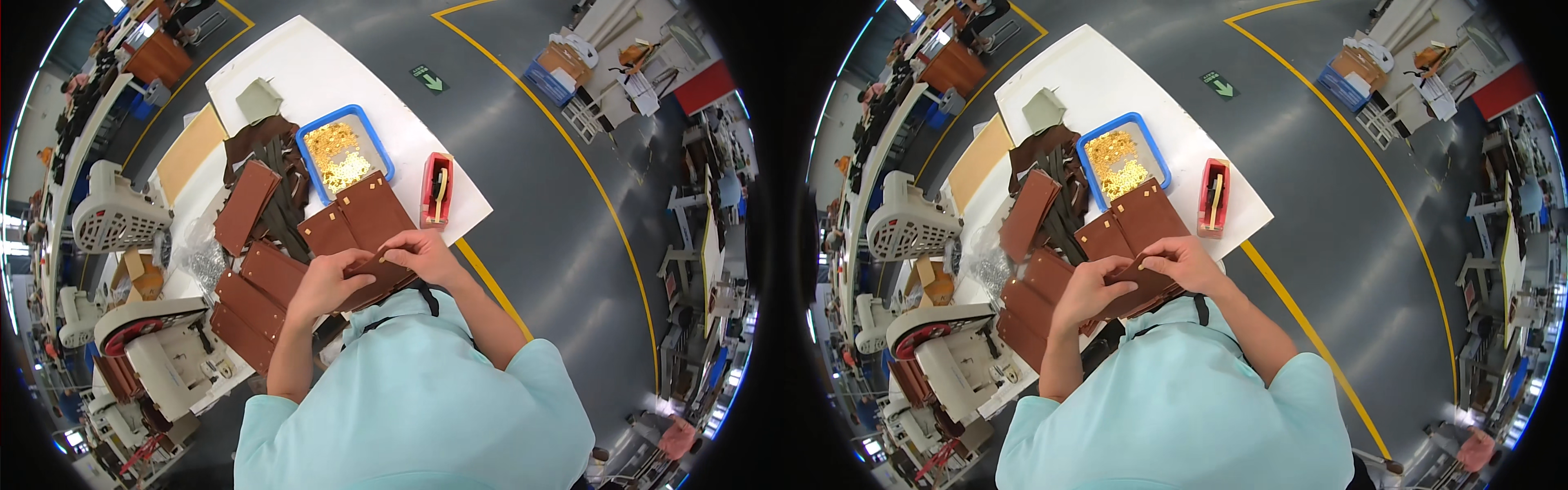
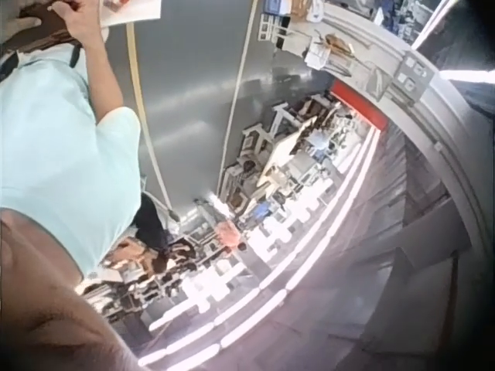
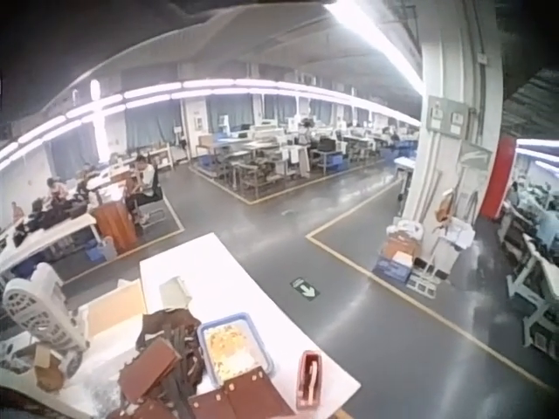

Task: Inserting metal studs into pre-cut holes in leather components for assembly.

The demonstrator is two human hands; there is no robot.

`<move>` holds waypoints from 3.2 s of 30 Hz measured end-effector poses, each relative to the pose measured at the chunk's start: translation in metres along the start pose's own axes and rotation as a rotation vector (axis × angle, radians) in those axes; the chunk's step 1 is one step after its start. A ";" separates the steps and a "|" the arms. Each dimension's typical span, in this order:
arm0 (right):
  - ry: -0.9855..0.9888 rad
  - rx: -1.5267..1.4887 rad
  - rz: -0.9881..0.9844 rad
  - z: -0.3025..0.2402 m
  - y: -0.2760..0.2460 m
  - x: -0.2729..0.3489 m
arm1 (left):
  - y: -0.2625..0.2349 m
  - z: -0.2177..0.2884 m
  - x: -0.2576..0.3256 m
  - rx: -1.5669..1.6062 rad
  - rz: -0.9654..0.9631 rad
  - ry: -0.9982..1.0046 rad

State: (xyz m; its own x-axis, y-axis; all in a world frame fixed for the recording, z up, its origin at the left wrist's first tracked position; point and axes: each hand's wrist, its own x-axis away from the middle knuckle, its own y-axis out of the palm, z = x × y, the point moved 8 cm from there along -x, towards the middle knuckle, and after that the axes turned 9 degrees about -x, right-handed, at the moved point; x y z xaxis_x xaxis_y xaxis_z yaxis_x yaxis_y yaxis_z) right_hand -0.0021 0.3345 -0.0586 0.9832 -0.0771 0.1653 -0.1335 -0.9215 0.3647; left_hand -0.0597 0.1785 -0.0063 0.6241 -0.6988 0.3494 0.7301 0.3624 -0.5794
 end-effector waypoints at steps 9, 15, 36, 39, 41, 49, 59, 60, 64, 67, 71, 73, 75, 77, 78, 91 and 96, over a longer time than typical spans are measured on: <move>0.151 0.808 0.652 0.082 -0.167 -0.002 | -0.015 0.002 -0.002 0.066 0.240 0.106; 0.245 0.338 0.826 0.105 -0.168 -0.003 | -0.024 0.012 0.003 0.287 0.360 0.087; -0.017 0.289 1.033 0.144 -0.157 0.020 | -0.032 0.001 -0.004 0.327 0.411 -0.043; -0.107 0.594 1.010 0.146 -0.168 0.027 | -0.029 -0.003 -0.006 0.473 0.415 -0.034; -0.218 0.761 0.985 0.143 -0.165 0.038 | -0.030 -0.008 -0.006 0.568 0.449 -0.026; -0.048 -0.016 0.366 -0.009 -0.016 0.018 | -0.014 -0.018 -0.010 0.700 0.399 -0.063; 0.006 -0.042 0.190 -0.030 0.044 0.009 | -0.008 0.015 0.003 0.703 0.353 0.079; -0.021 -0.034 0.172 -0.030 0.044 0.008 | -0.007 0.016 0.005 0.704 0.357 0.075; -0.055 -0.007 0.141 -0.032 0.045 0.008 | -0.010 0.022 0.009 0.659 0.391 0.078; -0.070 0.017 0.138 -0.036 0.046 0.009 | -0.013 0.025 0.012 0.577 0.401 0.074; -0.088 0.005 0.143 -0.036 0.045 0.010 | -0.013 0.028 0.013 0.460 0.434 0.098; -0.068 0.009 0.153 -0.034 0.044 0.010 | -0.013 0.029 0.013 0.440 0.439 0.102; -0.068 0.000 0.154 -0.034 0.044 0.010 | -0.013 0.030 0.014 0.418 0.445 0.106; -0.068 -0.008 0.159 -0.034 0.043 0.010 | -0.014 0.031 0.016 0.326 0.471 0.105; -0.051 0.005 0.166 -0.034 0.043 0.011 | -0.014 0.033 0.017 0.325 0.467 0.106; 0.085 0.067 0.317 -0.020 -0.010 0.005 | -0.017 -0.013 0.006 0.792 0.494 0.019; -0.094 0.670 0.705 0.058 -0.181 0.013 | -0.034 -0.011 0.009 0.738 0.555 -0.013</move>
State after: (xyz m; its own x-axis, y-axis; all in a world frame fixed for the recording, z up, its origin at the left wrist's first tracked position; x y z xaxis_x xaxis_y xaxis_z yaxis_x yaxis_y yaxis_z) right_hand 0.0418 0.4780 -0.1760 0.7148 -0.6967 0.0615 -0.6250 -0.6758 -0.3907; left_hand -0.0817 0.1533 0.0084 0.9376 -0.3019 0.1726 0.3147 0.9478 -0.0516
